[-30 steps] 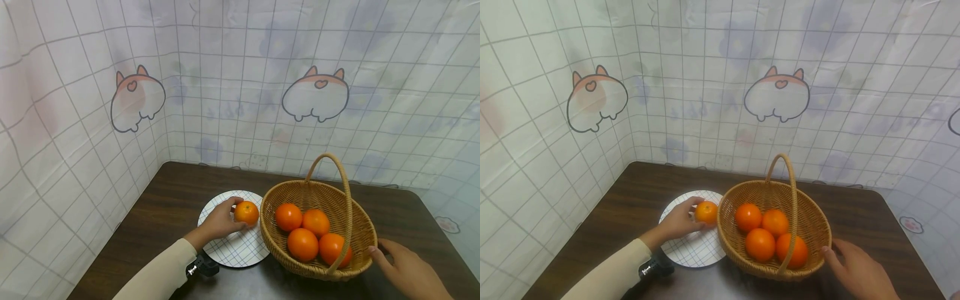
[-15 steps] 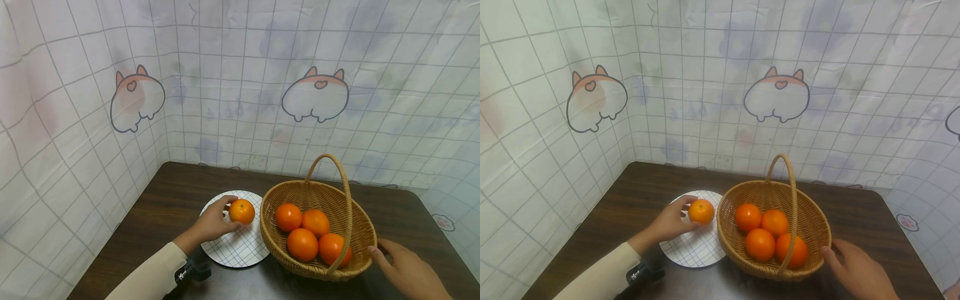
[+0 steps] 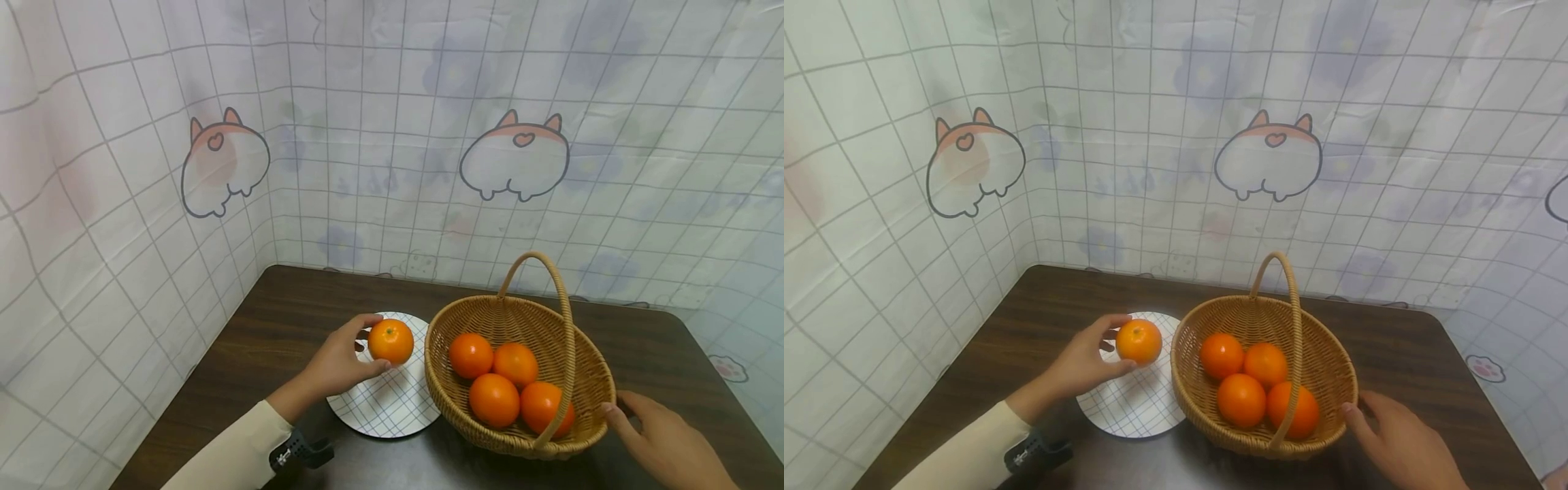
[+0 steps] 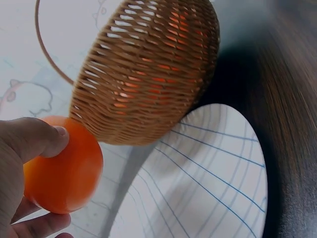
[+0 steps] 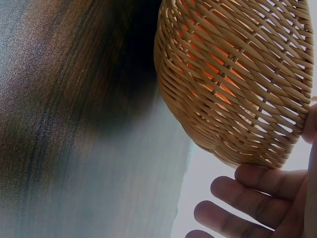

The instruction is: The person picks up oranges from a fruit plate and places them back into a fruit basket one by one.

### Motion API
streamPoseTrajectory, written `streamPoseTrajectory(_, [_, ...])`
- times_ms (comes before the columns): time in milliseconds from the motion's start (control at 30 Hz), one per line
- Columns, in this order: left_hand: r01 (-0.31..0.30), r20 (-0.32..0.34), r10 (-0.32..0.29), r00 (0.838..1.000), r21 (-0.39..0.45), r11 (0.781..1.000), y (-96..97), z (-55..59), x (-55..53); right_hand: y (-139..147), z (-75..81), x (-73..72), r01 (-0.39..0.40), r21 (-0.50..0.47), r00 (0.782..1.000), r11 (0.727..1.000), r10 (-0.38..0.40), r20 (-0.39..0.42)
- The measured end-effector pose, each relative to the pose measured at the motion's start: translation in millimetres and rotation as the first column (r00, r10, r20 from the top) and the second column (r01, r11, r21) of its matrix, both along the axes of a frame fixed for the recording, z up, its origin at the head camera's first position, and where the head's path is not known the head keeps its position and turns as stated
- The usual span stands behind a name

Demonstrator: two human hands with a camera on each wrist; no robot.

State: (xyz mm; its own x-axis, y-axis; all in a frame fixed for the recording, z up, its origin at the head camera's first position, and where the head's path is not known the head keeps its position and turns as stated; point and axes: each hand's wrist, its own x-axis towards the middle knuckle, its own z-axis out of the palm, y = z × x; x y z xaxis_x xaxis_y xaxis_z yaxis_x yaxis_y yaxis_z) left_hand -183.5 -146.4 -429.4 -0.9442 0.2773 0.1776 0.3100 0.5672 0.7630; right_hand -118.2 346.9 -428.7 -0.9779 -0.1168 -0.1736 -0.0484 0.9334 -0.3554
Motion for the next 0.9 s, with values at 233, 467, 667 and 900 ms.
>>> streamPoseTrajectory(233, [0.014,-0.037,-0.013,0.999,0.025,1.0,0.9,11.2,3.2,0,-0.3,0.0,0.001,0.001,1.0,1.0,-0.001,0.003])
streamPoseTrajectory(467, [0.034,-0.075,-0.032,0.997,0.024,0.999,3.9,23.7,5.1,1,-1.8,-0.5,0.004,0.002,1.0,1.0,-0.004,0.0])
streamPoseTrajectory(667, [0.044,-0.089,-0.04,0.995,0.041,0.998,7.8,33.8,8.0,1,-2.7,-0.7,0.002,0.004,1.0,1.0,-0.002,0.001])
streamPoseTrajectory(900, [0.069,-0.072,-0.063,0.995,0.075,0.995,16.9,41.7,11.8,0,-1.6,1.0,0.001,0.006,1.0,1.0,-0.001,0.011])
